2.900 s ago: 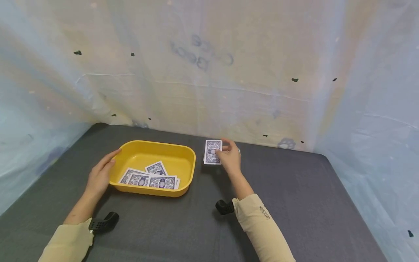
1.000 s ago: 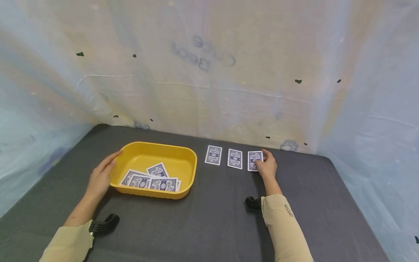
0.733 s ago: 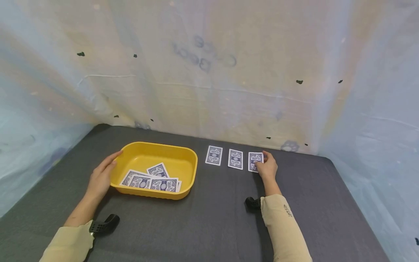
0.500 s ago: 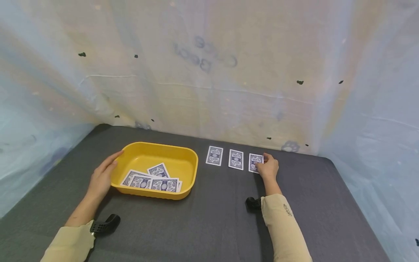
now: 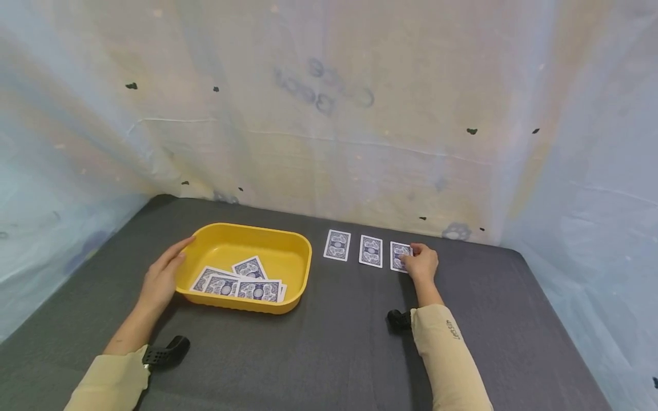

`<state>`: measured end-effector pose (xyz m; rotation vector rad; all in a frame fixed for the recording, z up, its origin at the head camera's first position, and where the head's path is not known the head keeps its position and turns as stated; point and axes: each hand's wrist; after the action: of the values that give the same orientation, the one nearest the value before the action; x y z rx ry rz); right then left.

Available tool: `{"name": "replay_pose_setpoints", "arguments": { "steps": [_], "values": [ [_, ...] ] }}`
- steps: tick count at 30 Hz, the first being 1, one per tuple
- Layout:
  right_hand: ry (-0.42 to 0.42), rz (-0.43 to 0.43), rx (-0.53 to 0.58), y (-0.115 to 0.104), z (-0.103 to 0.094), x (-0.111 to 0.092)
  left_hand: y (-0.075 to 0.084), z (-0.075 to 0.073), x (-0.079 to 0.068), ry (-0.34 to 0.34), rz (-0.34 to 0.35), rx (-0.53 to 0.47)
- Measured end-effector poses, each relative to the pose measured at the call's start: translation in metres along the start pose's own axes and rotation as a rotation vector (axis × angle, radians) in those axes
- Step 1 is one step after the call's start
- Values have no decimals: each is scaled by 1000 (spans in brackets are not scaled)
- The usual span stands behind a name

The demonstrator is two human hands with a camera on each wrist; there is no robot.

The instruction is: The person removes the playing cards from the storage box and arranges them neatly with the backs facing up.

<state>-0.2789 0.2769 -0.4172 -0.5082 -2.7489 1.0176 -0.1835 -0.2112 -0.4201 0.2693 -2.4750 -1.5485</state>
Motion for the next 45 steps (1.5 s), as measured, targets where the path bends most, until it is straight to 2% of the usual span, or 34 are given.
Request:
{"name": "replay_pose_setpoints", "arguments": {
  "steps": [9,15,23,29,34,45],
  "values": [
    [19,60,170,-14,0,-5,1,-2,0,-7,-10,7],
    [40,31,264,-28,4,-11,3,-2,1,-12,-22,11],
    [-35,-13,348,-51,8,-25,4,-2,0,-19,-22,15],
    [-102,-48,451,-70,12,-31,5,-2,-1,-20,-26,19],
    [-131,-108,494,-83,16,-36,5,-2,-1,-18,-25,21],
    [-185,-160,569,-111,26,-55,5,-2,-2,-23,-20,11]
  ]
}}
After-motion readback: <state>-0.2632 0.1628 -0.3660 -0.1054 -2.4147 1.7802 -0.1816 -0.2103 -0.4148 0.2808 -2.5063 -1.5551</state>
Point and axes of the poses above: each hand's wrist, its own x-axis towards the middle knuckle, its own z-axis out of the palm, y = z × x
